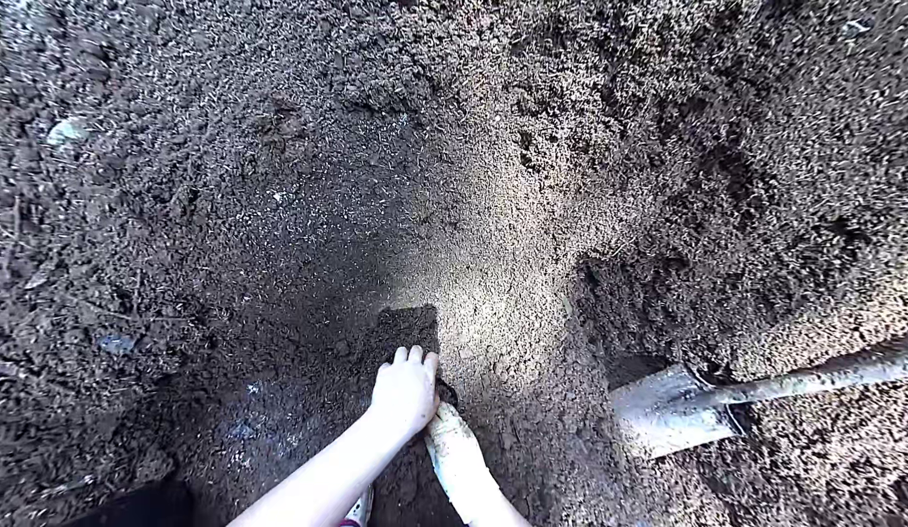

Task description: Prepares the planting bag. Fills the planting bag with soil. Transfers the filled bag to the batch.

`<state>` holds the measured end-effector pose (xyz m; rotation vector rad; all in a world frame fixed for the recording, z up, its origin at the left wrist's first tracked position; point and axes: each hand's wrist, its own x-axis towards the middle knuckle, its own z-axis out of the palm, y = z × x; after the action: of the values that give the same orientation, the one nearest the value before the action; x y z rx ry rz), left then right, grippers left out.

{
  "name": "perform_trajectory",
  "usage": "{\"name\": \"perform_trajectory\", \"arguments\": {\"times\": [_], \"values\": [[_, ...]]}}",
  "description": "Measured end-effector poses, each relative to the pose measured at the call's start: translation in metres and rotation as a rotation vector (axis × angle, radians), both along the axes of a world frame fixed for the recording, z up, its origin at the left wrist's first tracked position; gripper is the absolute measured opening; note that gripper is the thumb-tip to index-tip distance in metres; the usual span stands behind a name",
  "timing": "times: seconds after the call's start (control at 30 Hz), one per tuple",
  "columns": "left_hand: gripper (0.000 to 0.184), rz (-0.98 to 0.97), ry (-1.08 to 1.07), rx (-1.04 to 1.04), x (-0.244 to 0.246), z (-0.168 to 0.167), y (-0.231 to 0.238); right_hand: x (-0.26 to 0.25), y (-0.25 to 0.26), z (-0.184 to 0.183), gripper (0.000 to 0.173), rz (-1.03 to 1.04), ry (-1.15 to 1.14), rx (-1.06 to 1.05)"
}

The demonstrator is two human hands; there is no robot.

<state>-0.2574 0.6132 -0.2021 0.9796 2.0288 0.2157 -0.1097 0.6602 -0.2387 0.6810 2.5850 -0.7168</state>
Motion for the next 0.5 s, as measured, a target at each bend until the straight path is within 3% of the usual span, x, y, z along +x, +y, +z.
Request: {"name": "perform_trajectory", "arguments": {"times": [0.07, 0.13, 0.2, 0.3, 0.37, 0.5], "values": [[0.043, -0.076, 0.023, -0.059, 0.011, -0.019, 0.009, 0.004, -0.002, 0.000, 0.037, 0.039, 0.019, 0.013], [0.038, -0.131, 0.029, -0.018, 0.017, -0.028, 0.004, 0.022, -0.004, -0.006, 0.039, 0.085, 0.185, 0.079], [0.039, -0.164, -0.014, 0.080, 0.021, -0.030, -0.011, 0.042, -0.008, -0.007, 0.051, 0.104, 0.279, 0.091], [0.037, -0.192, -0.045, 0.341, 0.048, -0.043, -0.039, 0.058, -0.014, 0.000, 0.082, 0.127, -0.046, -0.031], [0.031, -0.203, -0.010, 0.521, 0.069, -0.054, -0.054, 0.064, -0.022, -0.013, 0.093, 0.185, -0.244, -0.037], [0.025, -0.312, -0.018, 0.606, 0.081, -0.063, -0.060, 0.060, -0.035, -0.025, 0.079, 0.213, -0.364, -0.060]]}}
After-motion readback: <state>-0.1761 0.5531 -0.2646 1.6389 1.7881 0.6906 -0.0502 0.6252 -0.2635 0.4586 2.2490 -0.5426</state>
